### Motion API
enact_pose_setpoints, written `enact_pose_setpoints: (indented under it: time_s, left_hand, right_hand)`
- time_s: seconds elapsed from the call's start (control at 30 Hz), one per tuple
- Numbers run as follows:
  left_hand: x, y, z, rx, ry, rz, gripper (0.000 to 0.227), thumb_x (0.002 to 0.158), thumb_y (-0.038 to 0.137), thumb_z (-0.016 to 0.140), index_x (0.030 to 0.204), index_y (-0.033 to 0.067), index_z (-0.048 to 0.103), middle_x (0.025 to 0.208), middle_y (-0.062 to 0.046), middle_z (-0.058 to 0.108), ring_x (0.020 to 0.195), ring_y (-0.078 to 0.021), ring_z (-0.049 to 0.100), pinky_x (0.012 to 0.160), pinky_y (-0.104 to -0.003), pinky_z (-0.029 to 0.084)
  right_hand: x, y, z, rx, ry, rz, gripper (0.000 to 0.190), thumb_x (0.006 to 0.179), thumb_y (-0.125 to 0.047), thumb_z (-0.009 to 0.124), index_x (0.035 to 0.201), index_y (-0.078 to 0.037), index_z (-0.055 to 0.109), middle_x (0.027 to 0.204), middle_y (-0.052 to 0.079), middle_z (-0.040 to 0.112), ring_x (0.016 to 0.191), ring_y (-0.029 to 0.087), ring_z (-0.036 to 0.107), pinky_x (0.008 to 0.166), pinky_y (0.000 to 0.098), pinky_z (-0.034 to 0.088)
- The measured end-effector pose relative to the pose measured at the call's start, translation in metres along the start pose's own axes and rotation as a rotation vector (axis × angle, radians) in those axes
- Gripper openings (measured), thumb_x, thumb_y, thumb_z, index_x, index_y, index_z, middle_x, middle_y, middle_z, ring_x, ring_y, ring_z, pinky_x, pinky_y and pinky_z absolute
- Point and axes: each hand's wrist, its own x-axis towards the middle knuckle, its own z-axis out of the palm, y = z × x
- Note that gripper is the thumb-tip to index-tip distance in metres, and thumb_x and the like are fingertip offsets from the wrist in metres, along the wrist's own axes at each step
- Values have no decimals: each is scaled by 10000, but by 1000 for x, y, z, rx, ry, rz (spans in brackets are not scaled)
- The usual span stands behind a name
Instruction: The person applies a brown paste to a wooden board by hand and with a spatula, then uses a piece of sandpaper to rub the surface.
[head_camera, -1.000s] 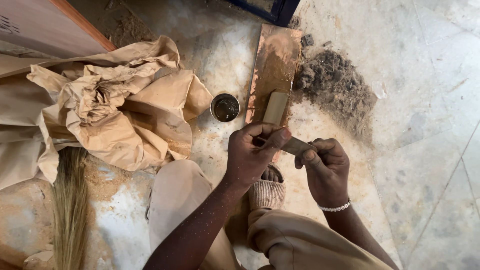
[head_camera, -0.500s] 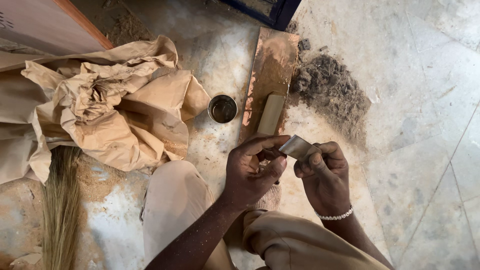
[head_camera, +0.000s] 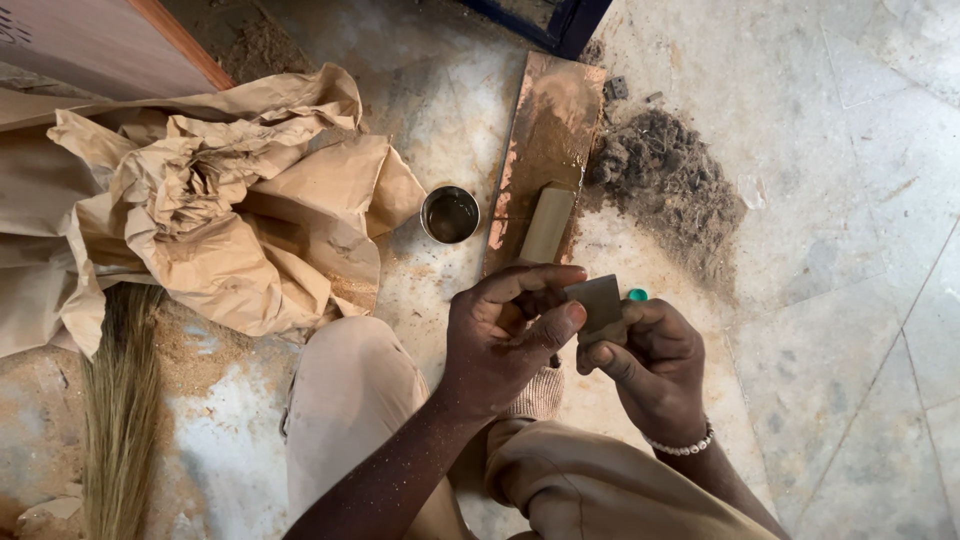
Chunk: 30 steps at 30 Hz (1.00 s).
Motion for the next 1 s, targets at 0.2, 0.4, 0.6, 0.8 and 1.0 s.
enact_pose_setpoints:
  time_s: [0.2, 0.4, 0.6, 0.8, 1.0]
  left_hand:
    - [1, 5, 2, 52, -85, 26, 313, 989, 115, 720, 1273, -12, 684, 1096, -21, 655, 908, -53, 626, 804, -220, 551]
    - [0, 0, 0, 126, -21, 82, 312, 954, 101, 776, 1232, -22, 702, 1095, -53, 677, 947, -75, 643, 851, -247, 557]
    - [1, -6, 0, 205, 88, 199, 323, 890, 76, 842, 1170, 7, 697, 1067, -42, 663, 916, -70, 638, 847, -250, 562]
    - [-1, -6, 2, 306, 124, 266, 418, 879, 109, 862, 1244, 29, 674, 1060, -35, 672, 901, -64, 599, 820, -228, 532]
    - [0, 1, 1, 361, 57, 289, 423, 935, 159, 829, 1316, 57, 677, 1158, -36, 679, 970, -80, 618, 882, -249, 542]
  right_hand:
    - [-4, -2, 0, -30, 0, -10, 353, 953, 45, 722, 1263, -46, 578, 969, 171, 741, 873, 218, 719, 796, 349, 610]
    - [-5, 1, -3, -65, 15, -44, 320, 966, 31, 711, 1249, -36, 579, 959, 180, 744, 884, 231, 732, 797, 357, 611]
    - [-3, 1, 0, 31, 33, -15, 310, 979, 25, 708, 1255, -27, 577, 965, 173, 725, 888, 231, 710, 801, 371, 601]
    - [-4, 1, 0, 26, 43, -14, 315, 973, 22, 709, 1254, -39, 580, 975, 169, 727, 879, 228, 712, 792, 367, 604]
    - [-3, 2, 0, 16, 31, -13, 313, 975, 25, 705, 1252, -43, 577, 952, 167, 734, 863, 220, 713, 796, 353, 598]
